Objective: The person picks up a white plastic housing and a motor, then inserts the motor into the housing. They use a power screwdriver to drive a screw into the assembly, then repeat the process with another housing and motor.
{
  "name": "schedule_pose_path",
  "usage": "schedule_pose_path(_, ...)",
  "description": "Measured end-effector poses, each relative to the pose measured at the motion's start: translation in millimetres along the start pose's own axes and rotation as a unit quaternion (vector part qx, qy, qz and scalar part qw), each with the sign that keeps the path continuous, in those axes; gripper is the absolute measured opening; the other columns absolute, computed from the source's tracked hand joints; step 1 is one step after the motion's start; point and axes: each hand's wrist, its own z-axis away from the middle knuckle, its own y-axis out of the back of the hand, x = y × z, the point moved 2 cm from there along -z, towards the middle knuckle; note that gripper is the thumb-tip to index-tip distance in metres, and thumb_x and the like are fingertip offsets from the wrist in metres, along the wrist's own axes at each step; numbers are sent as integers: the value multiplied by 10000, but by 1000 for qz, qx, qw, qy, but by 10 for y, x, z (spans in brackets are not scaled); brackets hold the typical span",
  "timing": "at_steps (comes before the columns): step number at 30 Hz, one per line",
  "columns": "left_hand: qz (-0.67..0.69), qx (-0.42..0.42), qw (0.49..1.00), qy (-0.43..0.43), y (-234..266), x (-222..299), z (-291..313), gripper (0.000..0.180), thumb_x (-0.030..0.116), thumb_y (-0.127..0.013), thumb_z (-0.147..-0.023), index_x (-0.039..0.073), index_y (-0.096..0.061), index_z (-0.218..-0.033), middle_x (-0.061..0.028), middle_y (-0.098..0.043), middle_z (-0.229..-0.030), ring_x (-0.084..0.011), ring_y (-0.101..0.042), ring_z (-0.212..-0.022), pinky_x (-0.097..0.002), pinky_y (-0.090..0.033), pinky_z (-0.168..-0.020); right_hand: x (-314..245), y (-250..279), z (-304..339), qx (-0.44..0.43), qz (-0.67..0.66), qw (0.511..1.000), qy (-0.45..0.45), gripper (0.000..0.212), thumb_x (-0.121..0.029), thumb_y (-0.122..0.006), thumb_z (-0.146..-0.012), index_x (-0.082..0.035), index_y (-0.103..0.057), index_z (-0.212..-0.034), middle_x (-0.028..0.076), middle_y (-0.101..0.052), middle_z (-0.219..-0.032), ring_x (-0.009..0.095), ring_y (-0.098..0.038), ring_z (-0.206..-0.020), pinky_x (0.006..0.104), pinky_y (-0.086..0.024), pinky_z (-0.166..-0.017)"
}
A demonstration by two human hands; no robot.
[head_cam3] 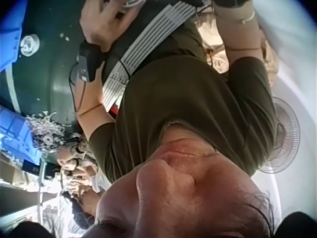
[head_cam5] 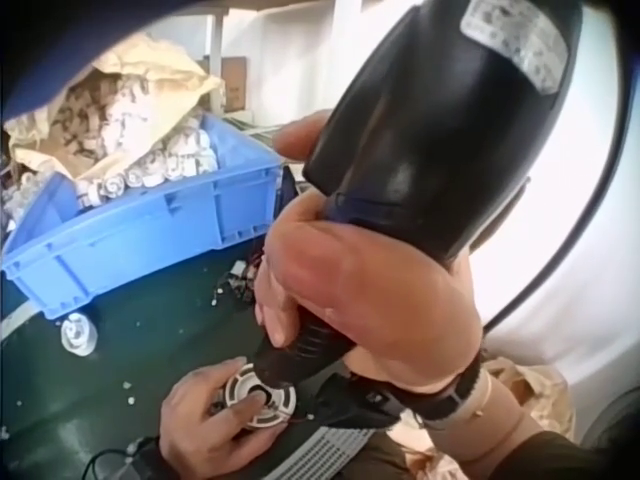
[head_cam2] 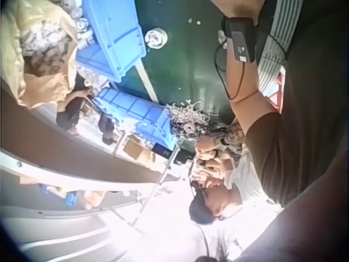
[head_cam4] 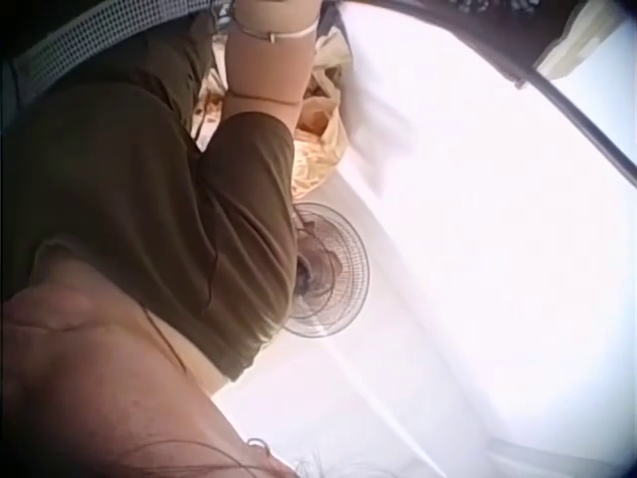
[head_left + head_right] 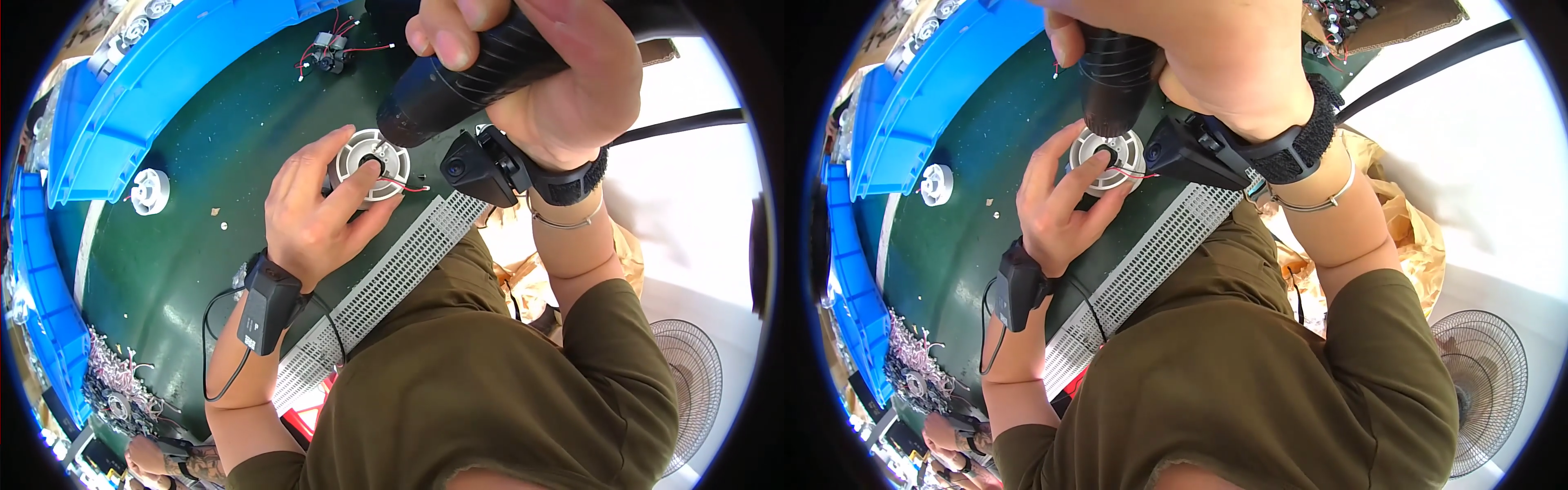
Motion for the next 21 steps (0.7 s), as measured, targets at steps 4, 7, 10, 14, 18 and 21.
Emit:
schedule_pose_path(4,-1,2,1000,5,8,-20,20,338,164,-803,-560,61,-661,-849,-170,-594,-1067,-290,-616,-868,-371,-510,-710,-164,-306,88,136,40,980,-139,442,-57,-544,-844,66,-334,-1213,111,-562,-749,190,-569,-573,290,-481,-574)
schedule_pose_path(7,0,4,1000,5,-1,8,14,340,170,-803,-559,65,-660,-849,-168,-595,-1065,-287,-613,-870,-371,-508,-706,-197,-356,91,242,-19,945,-219,427,-31,-542,-828,57,-359,-1203,104,-568,-793,180,-575,-592,284,-482,-581)
schedule_pose_path(10,0,7,1000,12,-2,10,19,340,171,-803,-557,67,-657,-846,-166,-595,-1063,-286,-609,-872,-370,-504,-700,-172,-354,54,278,-79,926,-242,450,-8,-567,-797,49,-374,-1199,98,-568,-819,173,-576,-600,281,-483,-584)
schedule_pose_path(14,9,-12,1000,19,5,7,11,337,170,-802,-560,67,-651,-844,-165,-591,-1068,-290,-604,-877,-374,-495,-705,-71,-346,3,321,-159,895,-266,486,23,-601,-755,38,-393,-1194,91,-569,-853,164,-579,-611,278,-484,-588)
schedule_pose_path(18,14,-12,1000,16,3,1,-11,342,168,-804,-560,64,-648,-845,-165,-588,-1058,-298,-597,-877,-387,-487,-720,-24,-341,31,287,-44,922,-257,492,27,-614,-742,31,-407,-1188,91,-569,-866,162,-582,-619,277,-486,-594)
schedule_pose_path(21,2,-11,1000,-12,8,-4,-42,353,166,-808,-553,59,-646,-849,-167,-583,-1053,-305,-593,-875,-390,-485,-724,-50,-355,33,253,72,936,-236,499,31,-627,-728,23,-421,-1182,91,-568,-880,160,-586,-626,277,-487,-601)
